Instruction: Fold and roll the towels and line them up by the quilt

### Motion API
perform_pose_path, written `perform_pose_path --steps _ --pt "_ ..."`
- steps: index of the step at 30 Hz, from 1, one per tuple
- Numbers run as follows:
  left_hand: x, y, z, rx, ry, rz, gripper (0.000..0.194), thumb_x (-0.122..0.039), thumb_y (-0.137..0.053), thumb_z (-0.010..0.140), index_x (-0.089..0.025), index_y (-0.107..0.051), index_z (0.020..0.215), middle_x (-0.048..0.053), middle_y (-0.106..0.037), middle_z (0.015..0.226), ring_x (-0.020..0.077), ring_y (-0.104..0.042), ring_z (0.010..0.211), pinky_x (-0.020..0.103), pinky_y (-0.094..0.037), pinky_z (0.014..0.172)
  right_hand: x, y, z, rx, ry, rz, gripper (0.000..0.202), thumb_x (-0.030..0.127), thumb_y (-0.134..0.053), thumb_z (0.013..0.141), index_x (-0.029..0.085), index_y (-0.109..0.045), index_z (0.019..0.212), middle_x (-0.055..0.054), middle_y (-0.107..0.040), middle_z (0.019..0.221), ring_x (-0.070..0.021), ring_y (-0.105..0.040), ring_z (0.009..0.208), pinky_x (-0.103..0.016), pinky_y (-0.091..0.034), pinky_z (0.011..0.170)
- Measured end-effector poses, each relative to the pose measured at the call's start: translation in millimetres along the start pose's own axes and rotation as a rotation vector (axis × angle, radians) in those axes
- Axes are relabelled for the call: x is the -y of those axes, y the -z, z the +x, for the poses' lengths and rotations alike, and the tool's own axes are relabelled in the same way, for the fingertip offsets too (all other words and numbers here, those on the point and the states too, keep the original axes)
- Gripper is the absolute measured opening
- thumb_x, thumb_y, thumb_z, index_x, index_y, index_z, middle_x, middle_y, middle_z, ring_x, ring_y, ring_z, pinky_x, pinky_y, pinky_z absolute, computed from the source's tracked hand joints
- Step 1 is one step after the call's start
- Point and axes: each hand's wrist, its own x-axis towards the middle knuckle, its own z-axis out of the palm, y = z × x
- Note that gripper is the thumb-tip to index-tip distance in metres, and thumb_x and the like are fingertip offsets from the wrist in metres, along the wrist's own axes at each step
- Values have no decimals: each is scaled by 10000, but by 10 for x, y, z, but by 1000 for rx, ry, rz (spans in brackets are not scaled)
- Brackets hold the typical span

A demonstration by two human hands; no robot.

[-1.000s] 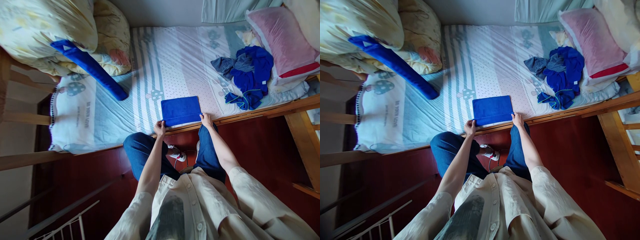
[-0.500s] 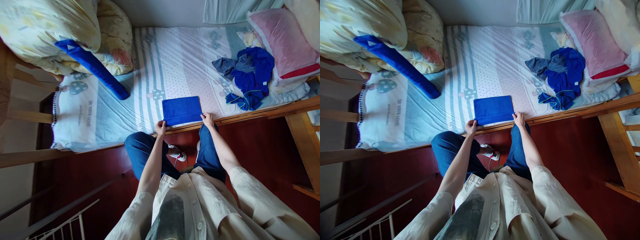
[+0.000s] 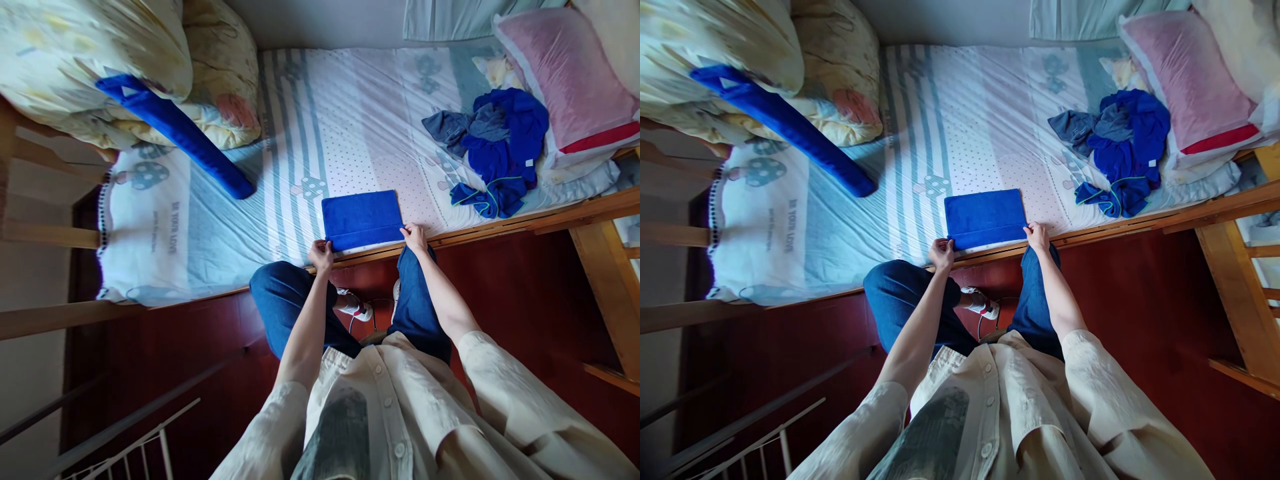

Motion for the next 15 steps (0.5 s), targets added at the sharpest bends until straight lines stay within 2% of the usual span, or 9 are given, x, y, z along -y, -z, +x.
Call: perform_pose_path --steps 4,8,11,15 --pt "38 3 -31 -20 -86 22 87 -287 -602 907 -209 -591 946 59 -684 852 231 -707 864 370 -561 921 -29 -17 2 -6 25 7 207 355 -616 1004 224 -757 1079 -103 -800 1062 -281 -736 992 -385 -572 882" --pt "87 33 -64 -23 -307 78 184 -185 -556 902 -202 -633 1069 147 -690 1175 286 -657 1193 451 -491 1117 -46 -44 -14 -81 144 27 192 275 -595 994 223 -738 1111 -103 -777 1110 -261 -713 1023 -382 -574 933" --pt "115 35 -76 64 -451 84 329 -124 -483 903 -196 -667 1167 156 -624 1423 294 -555 1391 475 -409 1221 -50 -51 -37 -173 310 14 232 183 -572 974 224 -747 1122 -114 -740 1202 -264 -669 1139 -396 -551 1018" --pt "161 -5 -65 178 -551 75 451 -119 -399 912 -185 -705 1238 137 -657 1433 284 -519 1457 502 -379 1262 -62 -50 -41 -151 447 -4 306 106 -537 965 230 -780 1104 -110 -749 1194 -272 -650 1186 -432 -530 1084"
